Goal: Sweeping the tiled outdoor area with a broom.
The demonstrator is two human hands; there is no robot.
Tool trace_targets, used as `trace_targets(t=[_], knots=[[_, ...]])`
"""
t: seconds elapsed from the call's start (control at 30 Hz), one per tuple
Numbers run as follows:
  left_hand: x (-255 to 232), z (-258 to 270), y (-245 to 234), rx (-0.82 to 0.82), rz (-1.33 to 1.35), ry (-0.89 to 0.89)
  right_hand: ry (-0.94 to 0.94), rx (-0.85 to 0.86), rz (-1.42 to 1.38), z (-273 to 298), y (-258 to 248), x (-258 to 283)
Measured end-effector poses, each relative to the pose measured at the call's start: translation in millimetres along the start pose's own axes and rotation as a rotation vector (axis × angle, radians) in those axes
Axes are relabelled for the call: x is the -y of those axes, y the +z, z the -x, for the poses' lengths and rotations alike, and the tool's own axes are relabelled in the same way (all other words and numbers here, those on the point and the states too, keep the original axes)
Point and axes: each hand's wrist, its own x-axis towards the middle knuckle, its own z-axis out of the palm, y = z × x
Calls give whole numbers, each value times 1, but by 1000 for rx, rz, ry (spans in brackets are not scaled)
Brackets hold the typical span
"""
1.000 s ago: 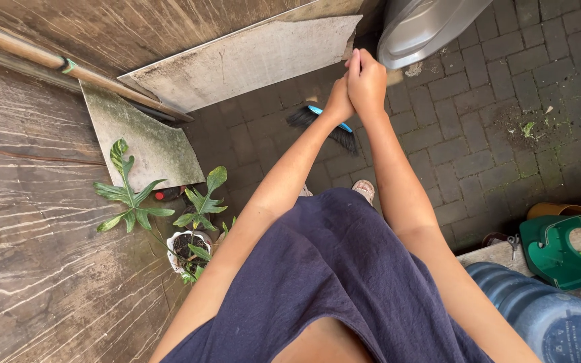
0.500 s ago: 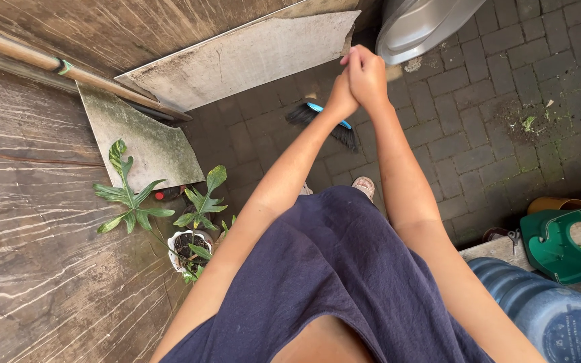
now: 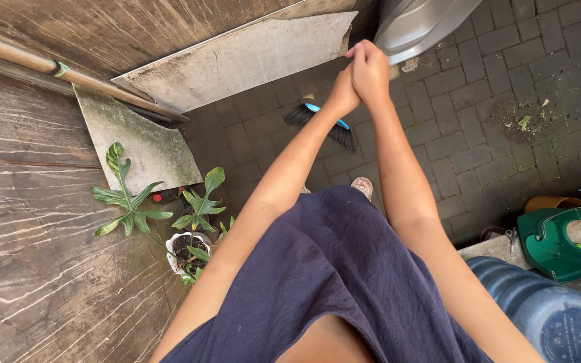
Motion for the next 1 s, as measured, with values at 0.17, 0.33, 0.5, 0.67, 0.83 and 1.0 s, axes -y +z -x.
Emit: trace_targets(t=[0.17,0.33,0.5,0.67,0.83,1.0], knots=[[7,3,-1,52,131,12,-89,-290,-7,25,3,10],[35,-2,16,44,54,-6,-23,-132,100,19,-2,17],[-6,13,-6,-100,43,216,114,86,-607,14,7,-47],[-31,31,-40,-82,287,174,359,-7,-574,68,12,-89],[-57,57,-56,-246,178,23,1076,378,-1026,115,0,-64],[-57,121,-38,57,35,248,935,419,-1597,129,10,-59]])
